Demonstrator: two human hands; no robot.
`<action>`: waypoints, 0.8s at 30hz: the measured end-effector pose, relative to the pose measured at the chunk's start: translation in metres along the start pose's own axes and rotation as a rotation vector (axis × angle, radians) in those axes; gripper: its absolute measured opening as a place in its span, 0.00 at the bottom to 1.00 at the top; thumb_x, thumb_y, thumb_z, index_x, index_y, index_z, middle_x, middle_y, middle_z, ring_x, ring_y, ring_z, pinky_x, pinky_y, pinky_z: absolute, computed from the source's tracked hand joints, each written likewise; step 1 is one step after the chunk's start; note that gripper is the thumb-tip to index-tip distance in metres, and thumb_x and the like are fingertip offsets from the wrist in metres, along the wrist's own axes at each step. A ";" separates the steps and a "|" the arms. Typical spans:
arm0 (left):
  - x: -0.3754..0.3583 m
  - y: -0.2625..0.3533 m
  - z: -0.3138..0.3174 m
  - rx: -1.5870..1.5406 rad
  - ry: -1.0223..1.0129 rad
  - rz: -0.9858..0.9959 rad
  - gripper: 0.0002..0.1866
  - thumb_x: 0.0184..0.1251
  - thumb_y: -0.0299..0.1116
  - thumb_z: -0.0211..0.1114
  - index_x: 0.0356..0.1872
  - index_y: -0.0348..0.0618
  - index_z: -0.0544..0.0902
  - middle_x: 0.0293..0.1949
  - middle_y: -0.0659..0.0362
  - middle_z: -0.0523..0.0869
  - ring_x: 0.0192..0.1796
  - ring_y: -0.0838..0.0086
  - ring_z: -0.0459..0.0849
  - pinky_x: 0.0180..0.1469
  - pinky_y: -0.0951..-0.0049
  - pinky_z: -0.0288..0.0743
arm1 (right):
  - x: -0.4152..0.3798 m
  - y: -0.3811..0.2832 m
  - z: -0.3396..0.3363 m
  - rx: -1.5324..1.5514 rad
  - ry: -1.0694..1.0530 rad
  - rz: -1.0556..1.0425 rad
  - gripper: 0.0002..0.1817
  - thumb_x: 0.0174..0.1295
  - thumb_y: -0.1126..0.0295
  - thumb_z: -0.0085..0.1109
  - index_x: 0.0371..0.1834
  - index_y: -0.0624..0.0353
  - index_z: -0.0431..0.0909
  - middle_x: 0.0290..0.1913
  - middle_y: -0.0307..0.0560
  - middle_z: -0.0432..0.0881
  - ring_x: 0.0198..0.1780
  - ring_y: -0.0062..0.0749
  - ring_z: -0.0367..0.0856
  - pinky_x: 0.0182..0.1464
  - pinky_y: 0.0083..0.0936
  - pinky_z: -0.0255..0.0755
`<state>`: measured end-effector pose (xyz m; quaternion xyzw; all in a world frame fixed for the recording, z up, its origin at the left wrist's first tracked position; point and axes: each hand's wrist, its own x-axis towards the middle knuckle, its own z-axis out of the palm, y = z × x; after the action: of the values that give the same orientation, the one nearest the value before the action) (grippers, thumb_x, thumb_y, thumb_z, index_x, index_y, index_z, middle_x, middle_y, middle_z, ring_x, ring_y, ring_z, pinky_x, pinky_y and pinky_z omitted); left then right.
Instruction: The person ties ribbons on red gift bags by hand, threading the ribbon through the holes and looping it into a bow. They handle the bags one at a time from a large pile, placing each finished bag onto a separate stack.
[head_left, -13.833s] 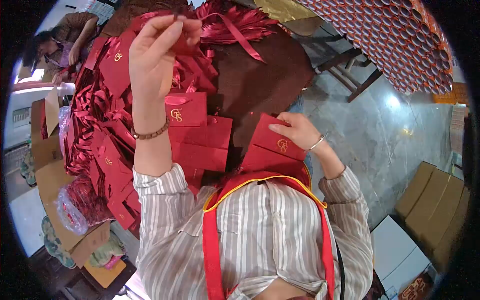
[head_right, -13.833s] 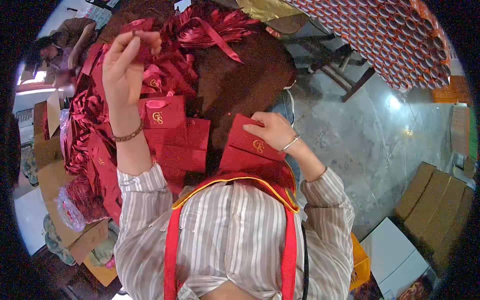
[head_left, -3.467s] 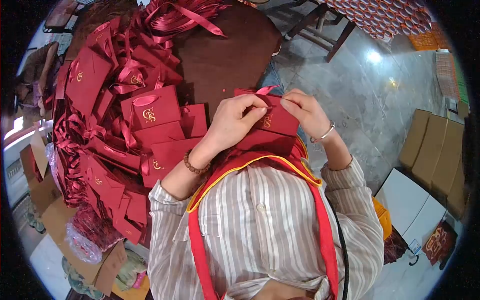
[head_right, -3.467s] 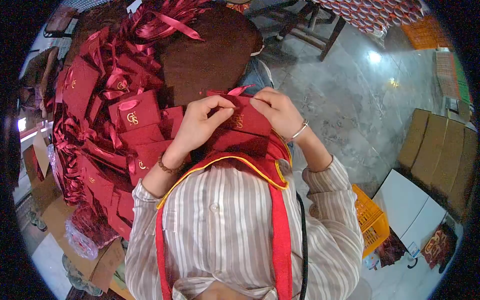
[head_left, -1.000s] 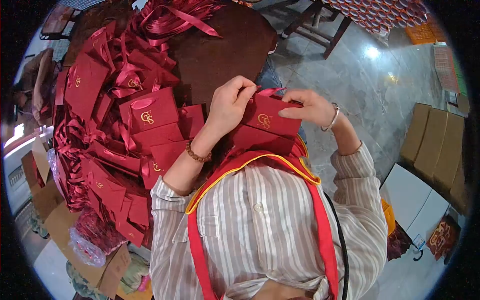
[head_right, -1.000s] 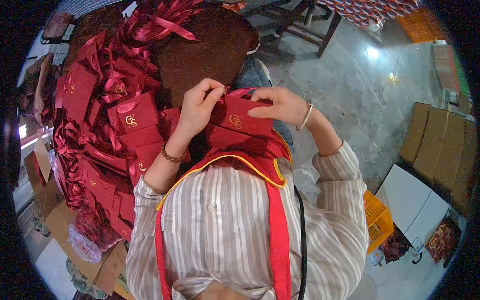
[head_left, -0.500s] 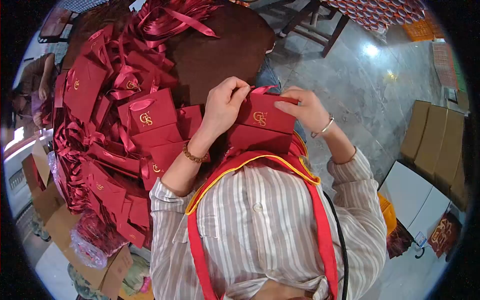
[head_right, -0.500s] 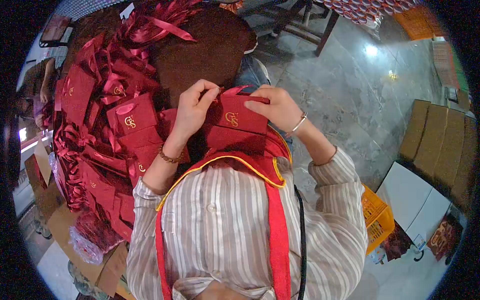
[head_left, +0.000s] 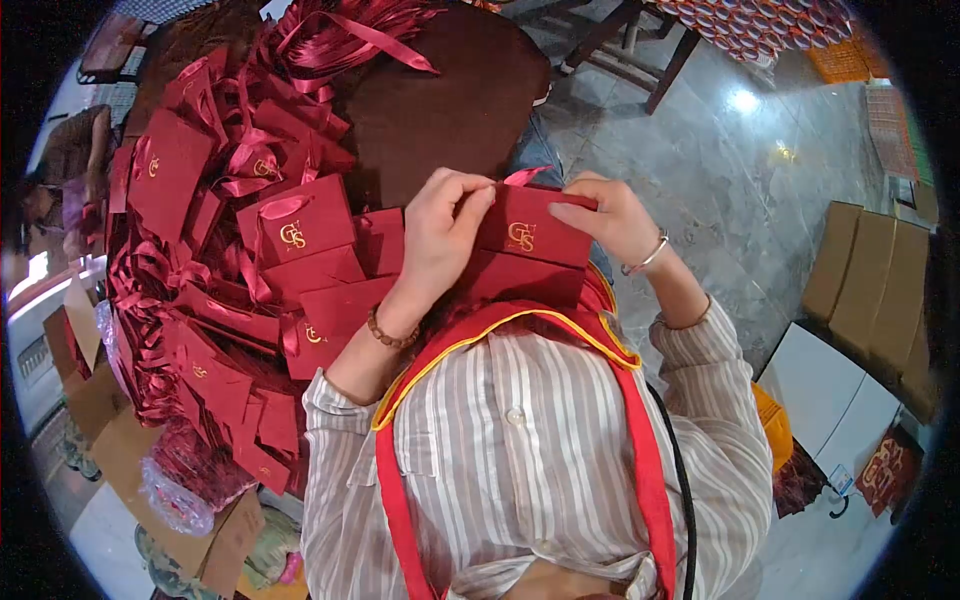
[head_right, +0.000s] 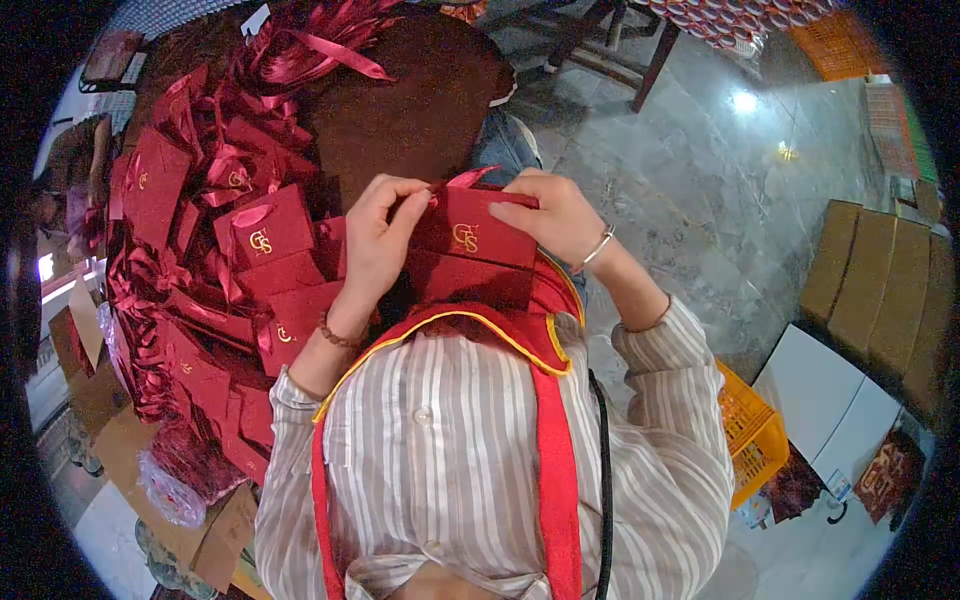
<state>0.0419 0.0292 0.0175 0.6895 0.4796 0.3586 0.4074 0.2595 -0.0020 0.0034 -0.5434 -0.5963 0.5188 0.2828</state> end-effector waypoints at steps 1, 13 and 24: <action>-0.002 0.002 0.002 0.040 -0.027 0.068 0.04 0.58 0.26 0.60 0.32 0.36 0.79 0.29 0.53 0.79 0.33 0.65 0.80 0.35 0.71 0.72 | 0.000 0.000 0.001 0.015 0.011 -0.005 0.10 0.57 0.69 0.59 0.34 0.68 0.78 0.33 0.45 0.75 0.36 0.27 0.74 0.39 0.22 0.66; -0.014 0.009 0.033 0.120 -0.108 0.195 0.03 0.58 0.24 0.60 0.33 0.36 0.77 0.28 0.51 0.76 0.30 0.60 0.78 0.33 0.69 0.71 | -0.006 -0.006 -0.005 -0.063 -0.087 -0.195 0.10 0.59 0.73 0.53 0.40 0.69 0.73 0.39 0.48 0.74 0.43 0.32 0.72 0.47 0.23 0.65; -0.012 0.009 0.038 0.136 -0.047 0.224 0.04 0.58 0.26 0.60 0.27 0.38 0.75 0.25 0.52 0.75 0.27 0.56 0.77 0.27 0.62 0.69 | -0.008 -0.008 -0.002 -0.061 -0.056 -0.175 0.09 0.58 0.75 0.53 0.40 0.68 0.75 0.39 0.48 0.74 0.43 0.33 0.73 0.47 0.24 0.66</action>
<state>0.0756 0.0071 0.0089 0.7729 0.4130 0.3525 0.3283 0.2602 -0.0079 0.0130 -0.4827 -0.6647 0.4889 0.2936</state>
